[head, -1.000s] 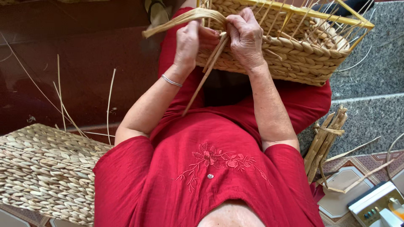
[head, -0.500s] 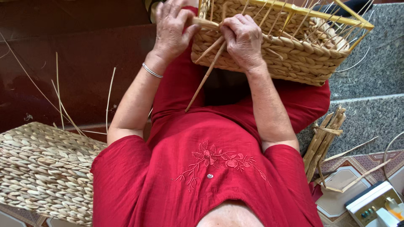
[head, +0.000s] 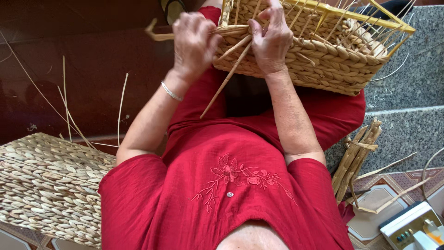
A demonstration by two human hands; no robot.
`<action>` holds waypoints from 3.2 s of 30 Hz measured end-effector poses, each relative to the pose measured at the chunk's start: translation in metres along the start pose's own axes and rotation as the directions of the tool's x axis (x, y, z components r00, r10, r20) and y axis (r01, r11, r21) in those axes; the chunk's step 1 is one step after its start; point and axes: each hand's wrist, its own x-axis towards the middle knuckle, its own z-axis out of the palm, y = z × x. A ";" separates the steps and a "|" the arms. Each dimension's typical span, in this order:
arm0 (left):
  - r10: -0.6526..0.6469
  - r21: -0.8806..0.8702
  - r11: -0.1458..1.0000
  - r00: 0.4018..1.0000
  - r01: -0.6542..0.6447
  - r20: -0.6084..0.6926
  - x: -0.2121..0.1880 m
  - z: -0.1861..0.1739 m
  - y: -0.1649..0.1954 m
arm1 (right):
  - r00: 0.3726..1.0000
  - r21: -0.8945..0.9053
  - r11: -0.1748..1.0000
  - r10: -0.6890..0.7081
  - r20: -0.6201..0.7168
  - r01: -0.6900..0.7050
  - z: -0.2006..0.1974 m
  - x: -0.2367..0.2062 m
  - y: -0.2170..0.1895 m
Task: The person sits on the floor weaving a water hyacinth basket with a bamboo frame. They take long woven strands, wrap and tuck them around the basket's rim, pull them tight, and work strand by strand around the edge to secure the woven body to the frame.
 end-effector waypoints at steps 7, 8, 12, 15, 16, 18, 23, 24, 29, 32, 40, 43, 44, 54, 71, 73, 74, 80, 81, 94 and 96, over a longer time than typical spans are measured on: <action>-0.018 -0.043 0.998 0.908 0.040 0.419 -0.022 0.006 0.028 | 0.938 -0.036 0.945 -0.316 0.142 0.324 -0.011 0.008 -0.018; -0.056 -0.025 0.997 0.873 0.078 0.484 -0.019 0.007 0.026 | 0.935 0.012 0.952 -0.302 0.188 0.305 -0.018 0.011 -0.019; 0.026 0.146 0.986 0.946 -0.077 0.324 0.010 0.003 0.015 | 0.888 0.173 0.943 -0.327 0.324 0.285 -0.039 0.020 -0.022; 0.147 0.175 0.974 0.989 -0.142 -0.014 0.030 -0.010 0.020 | 0.909 0.172 0.965 -0.247 0.336 0.198 -0.037 0.019 -0.024; 0.167 0.214 0.966 0.982 -0.145 -0.093 0.032 -0.015 0.023 | 0.924 0.160 0.975 -0.199 0.328 0.154 -0.034 0.019 -0.024; 0.217 0.300 0.944 0.945 -0.140 -0.243 0.034 -0.021 0.030 | 0.938 0.181 0.978 -0.158 0.310 0.104 -0.029 0.019 -0.023; 0.006 -0.174 0.984 0.984 0.026 0.181 0.051 0.002 0.029 | 0.905 0.225 0.970 -0.012 0.425 -0.093 -0.032 0.020 -0.019; -0.064 -0.178 0.978 0.965 0.112 0.255 0.057 0.011 0.026 | 0.904 0.229 0.970 -0.021 0.427 -0.086 -0.034 0.020 -0.019; -0.117 -0.347 0.924 0.983 0.159 0.139 0.071 0.031 0.016 | 0.920 0.330 0.937 -0.029 0.391 -0.111 -0.037 0.023 -0.021; -0.275 -0.596 0.737 0.947 0.320 0.168 0.046 0.026 0.020 | 0.941 0.369 0.925 -0.040 0.337 -0.093 -0.032 0.025 -0.021; 0.037 -0.459 0.889 0.997 -0.004 0.062 0.021 0.000 0.023 | 0.955 0.239 0.971 -0.078 0.287 0.008 -0.018 0.024 -0.019; 0.180 -0.016 0.984 0.984 -0.180 -0.004 0.032 -0.002 0.002 | 0.903 0.236 0.972 -0.110 0.415 0.009 -0.024 0.023 -0.014; 0.185 0.023 0.982 0.983 -0.185 0.019 0.034 -0.001 -0.005 | 0.910 0.234 0.971 -0.138 0.390 0.047 -0.025 0.021 -0.012; -0.196 -0.576 0.725 0.915 0.377 0.353 0.009 0.020 0.001 | 0.993 -0.062 0.996 -0.064 0.101 0.071 -0.019 -0.008 -0.029; -0.285 -0.709 0.183 0.727 0.681 0.625 -0.037 -0.007 -0.030 | 0.576 -0.277 0.563 0.466 -0.672 -0.779 -0.337 -0.364 0.101; -0.298 -0.701 0.183 0.718 0.690 0.629 -0.033 -0.009 -0.028 | 0.599 -0.482 0.355 0.465 -0.652 -0.801 -0.347 -0.390 0.107; -0.310 -0.692 0.193 0.712 0.696 0.630 -0.032 -0.009 -0.027 | 0.606 -0.570 0.237 0.470 -0.641 -0.787 -0.348 -0.398 0.107; -0.296 -0.690 0.214 0.719 0.691 0.628 -0.030 -0.009 -0.024 | 0.631 -0.600 0.275 0.566 -0.531 -0.751 -0.357 -0.418 0.108; -0.292 -0.687 0.222 0.719 0.692 0.630 -0.031 -0.009 -0.025 | 0.584 -0.592 0.251 0.657 -0.477 -0.766 -0.363 -0.428 0.105; 0.113 -0.143 0.983 0.994 -0.112 -0.001 0.013 -0.024 0.064 | 0.556 0.146 0.573 0.819 -0.142 -0.807 -0.405 -0.347 0.013; 0.077 -0.401 0.915 0.994 -0.039 0.079 0.021 -0.027 0.095 | 0.746 0.007 0.747 0.664 -0.056 -0.665 -0.361 -0.272 0.004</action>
